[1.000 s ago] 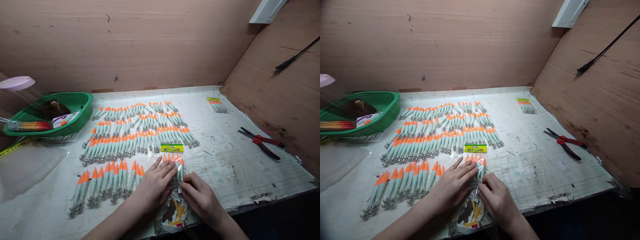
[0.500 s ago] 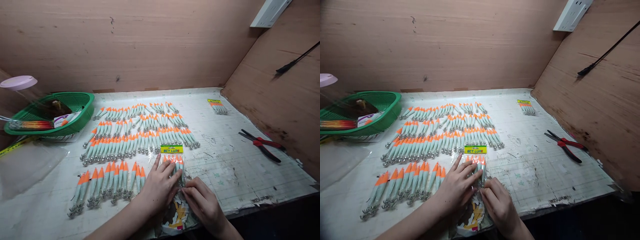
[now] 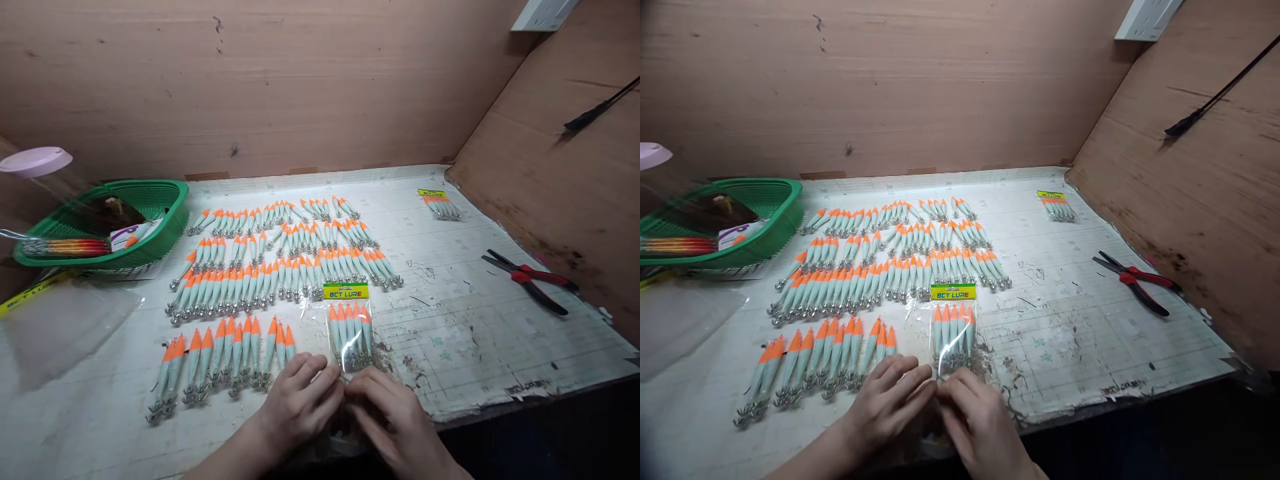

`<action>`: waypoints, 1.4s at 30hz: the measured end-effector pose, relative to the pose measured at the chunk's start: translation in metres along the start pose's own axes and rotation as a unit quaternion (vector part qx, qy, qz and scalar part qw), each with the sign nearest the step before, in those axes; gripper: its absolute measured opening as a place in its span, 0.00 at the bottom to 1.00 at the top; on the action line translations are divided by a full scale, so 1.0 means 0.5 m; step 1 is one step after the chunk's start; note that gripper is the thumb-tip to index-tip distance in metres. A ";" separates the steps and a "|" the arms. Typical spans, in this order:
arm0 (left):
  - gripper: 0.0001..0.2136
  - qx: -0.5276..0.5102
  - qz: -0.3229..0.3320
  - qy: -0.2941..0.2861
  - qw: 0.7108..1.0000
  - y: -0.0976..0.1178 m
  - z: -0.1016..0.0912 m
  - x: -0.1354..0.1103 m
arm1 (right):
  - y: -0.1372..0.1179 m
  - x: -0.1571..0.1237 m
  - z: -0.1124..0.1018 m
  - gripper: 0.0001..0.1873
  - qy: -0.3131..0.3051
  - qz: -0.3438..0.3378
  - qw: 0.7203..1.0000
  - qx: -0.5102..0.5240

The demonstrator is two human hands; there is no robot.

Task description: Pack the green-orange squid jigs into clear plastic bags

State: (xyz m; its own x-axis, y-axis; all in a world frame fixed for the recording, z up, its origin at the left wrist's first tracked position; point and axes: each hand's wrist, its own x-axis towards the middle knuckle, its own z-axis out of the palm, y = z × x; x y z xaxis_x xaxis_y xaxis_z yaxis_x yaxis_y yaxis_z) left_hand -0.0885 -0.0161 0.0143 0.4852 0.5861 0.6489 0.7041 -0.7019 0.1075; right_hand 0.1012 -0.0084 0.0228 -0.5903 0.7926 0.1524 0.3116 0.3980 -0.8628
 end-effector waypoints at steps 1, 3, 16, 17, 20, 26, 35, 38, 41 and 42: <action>0.04 -0.024 -0.025 0.000 0.999 0.004 0.004 0.001 | -0.001 0.004 0.009 0.06 -0.001 0.038 0.999 0.024; 0.04 -0.080 -0.077 -0.005 0.994 0.008 0.005 0.002 | -0.001 0.009 0.019 0.04 0.001 0.099 0.993 0.058; 0.03 -0.313 -0.147 -0.047 0.937 0.014 0.004 -0.011 | -0.009 0.021 0.008 0.06 -0.020 0.080 0.992 0.091; 0.02 -0.306 -0.151 -0.041 0.939 0.014 0.005 -0.012 | -0.008 0.020 0.003 0.07 -0.032 0.069 0.993 0.092; 0.05 -0.273 -0.161 -0.020 0.948 0.010 0.006 -0.019 | -0.005 0.003 -0.025 0.08 -0.048 0.094 0.983 0.149; 0.11 -0.298 -0.182 -0.046 0.936 0.016 0.005 -0.025 | -0.013 -0.031 -0.049 0.07 0.057 0.172 0.962 0.205; 0.06 -0.272 -0.131 -0.033 0.953 0.021 -0.007 0.002 | -0.027 0.029 -0.008 0.08 -0.045 0.179 0.974 0.129; 0.07 -0.270 -0.136 -0.053 0.952 0.019 -0.004 -0.003 | -0.021 0.023 -0.020 0.09 -0.060 0.170 0.974 0.137; 0.07 -0.245 -0.112 -0.024 0.963 0.024 0.011 -0.011 | -0.021 0.013 -0.026 0.09 -0.050 0.168 0.968 0.181; 0.08 -0.241 -0.110 -0.012 0.964 0.027 0.016 -0.014 | -0.022 0.010 -0.025 0.09 -0.039 0.172 0.962 0.208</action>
State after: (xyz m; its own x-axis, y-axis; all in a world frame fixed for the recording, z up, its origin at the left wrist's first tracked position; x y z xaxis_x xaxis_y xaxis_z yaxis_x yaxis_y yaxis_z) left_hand -0.0782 -0.0266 0.0052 0.3666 0.7478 0.5536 0.4717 -0.6622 0.5821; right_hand 0.1044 -0.0030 0.0390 -0.5647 0.8010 -0.1989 0.1835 -0.1130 -0.9765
